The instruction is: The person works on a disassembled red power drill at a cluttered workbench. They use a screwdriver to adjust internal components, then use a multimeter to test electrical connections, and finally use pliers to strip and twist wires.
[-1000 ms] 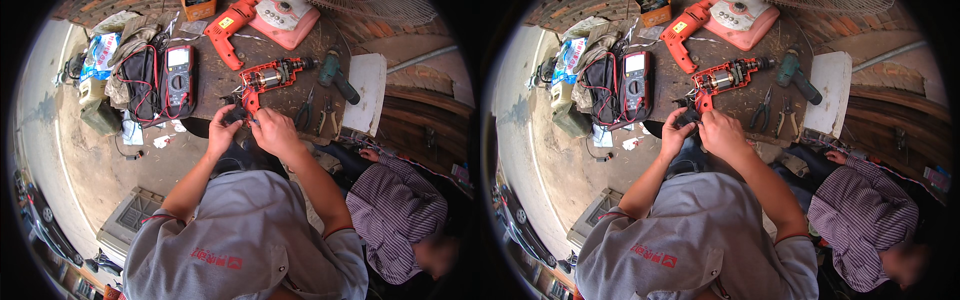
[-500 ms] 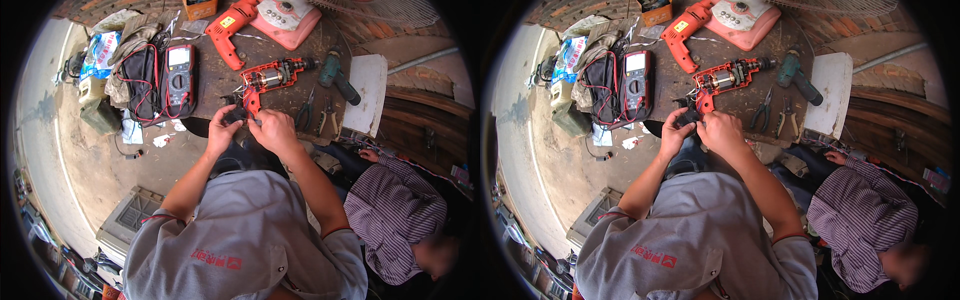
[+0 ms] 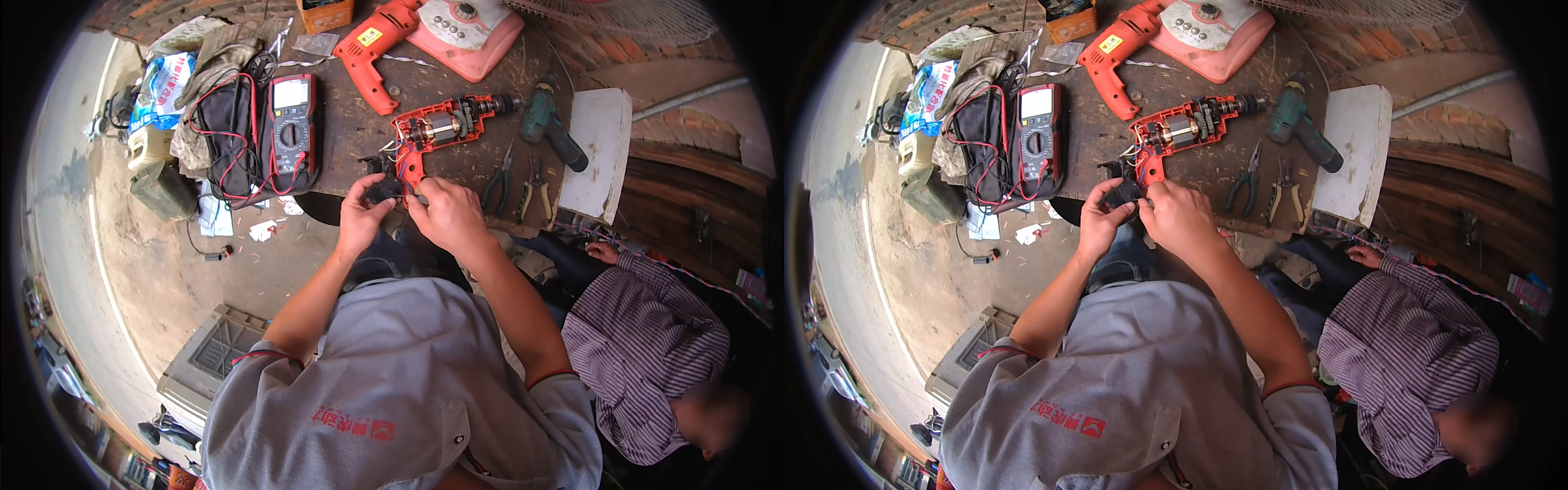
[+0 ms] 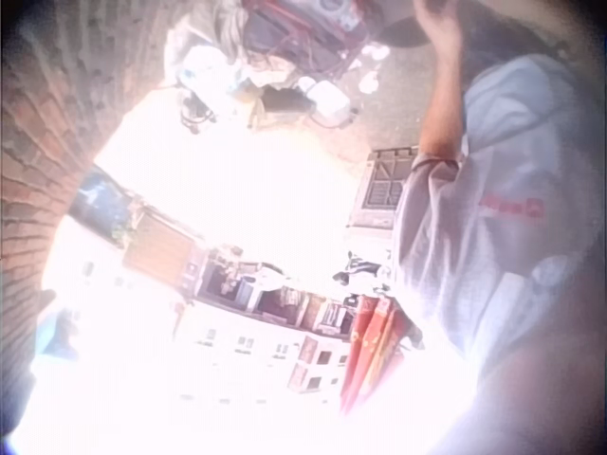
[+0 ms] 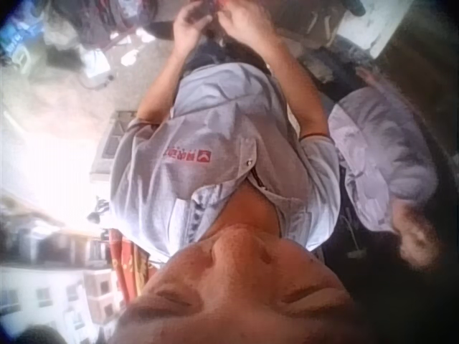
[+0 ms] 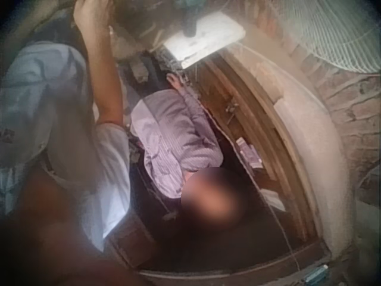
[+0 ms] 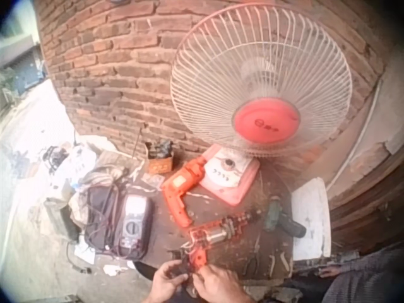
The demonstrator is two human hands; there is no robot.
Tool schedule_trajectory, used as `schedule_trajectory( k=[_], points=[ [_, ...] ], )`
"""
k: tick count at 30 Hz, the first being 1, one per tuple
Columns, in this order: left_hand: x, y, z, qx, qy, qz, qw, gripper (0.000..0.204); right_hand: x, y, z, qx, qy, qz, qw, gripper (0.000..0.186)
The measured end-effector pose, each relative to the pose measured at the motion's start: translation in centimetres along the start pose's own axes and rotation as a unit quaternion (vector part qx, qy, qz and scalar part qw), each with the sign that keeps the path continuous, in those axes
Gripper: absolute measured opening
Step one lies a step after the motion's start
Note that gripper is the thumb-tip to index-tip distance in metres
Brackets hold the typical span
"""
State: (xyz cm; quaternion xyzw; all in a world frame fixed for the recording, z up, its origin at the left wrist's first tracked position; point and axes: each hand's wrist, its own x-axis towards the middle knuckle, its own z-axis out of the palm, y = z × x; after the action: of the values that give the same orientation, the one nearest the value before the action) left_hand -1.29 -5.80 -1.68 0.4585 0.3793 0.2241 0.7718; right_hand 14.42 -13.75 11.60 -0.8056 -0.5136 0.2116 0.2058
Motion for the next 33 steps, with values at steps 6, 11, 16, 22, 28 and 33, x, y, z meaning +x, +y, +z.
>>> schedule_trajectory(
  k=[6, 11, 16, 22, 28, 33],
  points=[
    [-0.1, 0.4, 0.0, -0.007, 0.005, -0.017, 1.0, 0.05, 0.4, -0.5, -0.6, -0.029, -0.048, 0.054, 0.997, 0.025],
    [0.0, 0.4, -0.3, 0.002, -0.005, -0.021, 1.0, 0.048, -0.4, -0.2, 0.5, 0.051, 0.006, -0.009, 0.999, 0.022],
    [0.0, 0.5, -0.1, -0.021, -0.008, -0.016, 1.0, 0.048, -0.4, 0.1, 0.6, 0.026, -0.005, 0.003, 1.0, 0.021],
    [-0.3, 1.2, 0.5, -0.055, -0.012, -0.015, 0.998, 0.049, 0.1, -0.1, 0.5, 0.011, 0.004, 0.033, 0.999, 0.022],
    [-0.1, 0.0, -0.5, -0.051, -0.033, -0.024, 0.998, 0.048, 1.4, -0.1, 0.6, 0.164, 0.06, 0.064, 0.983, 0.013],
    [-0.3, 1.9, -0.5, -0.155, -0.022, -0.083, 0.984, 0.042, 1.7, 3.7, 0.3, 0.429, 0.068, 0.179, 0.883, 0.025]
  ],
)
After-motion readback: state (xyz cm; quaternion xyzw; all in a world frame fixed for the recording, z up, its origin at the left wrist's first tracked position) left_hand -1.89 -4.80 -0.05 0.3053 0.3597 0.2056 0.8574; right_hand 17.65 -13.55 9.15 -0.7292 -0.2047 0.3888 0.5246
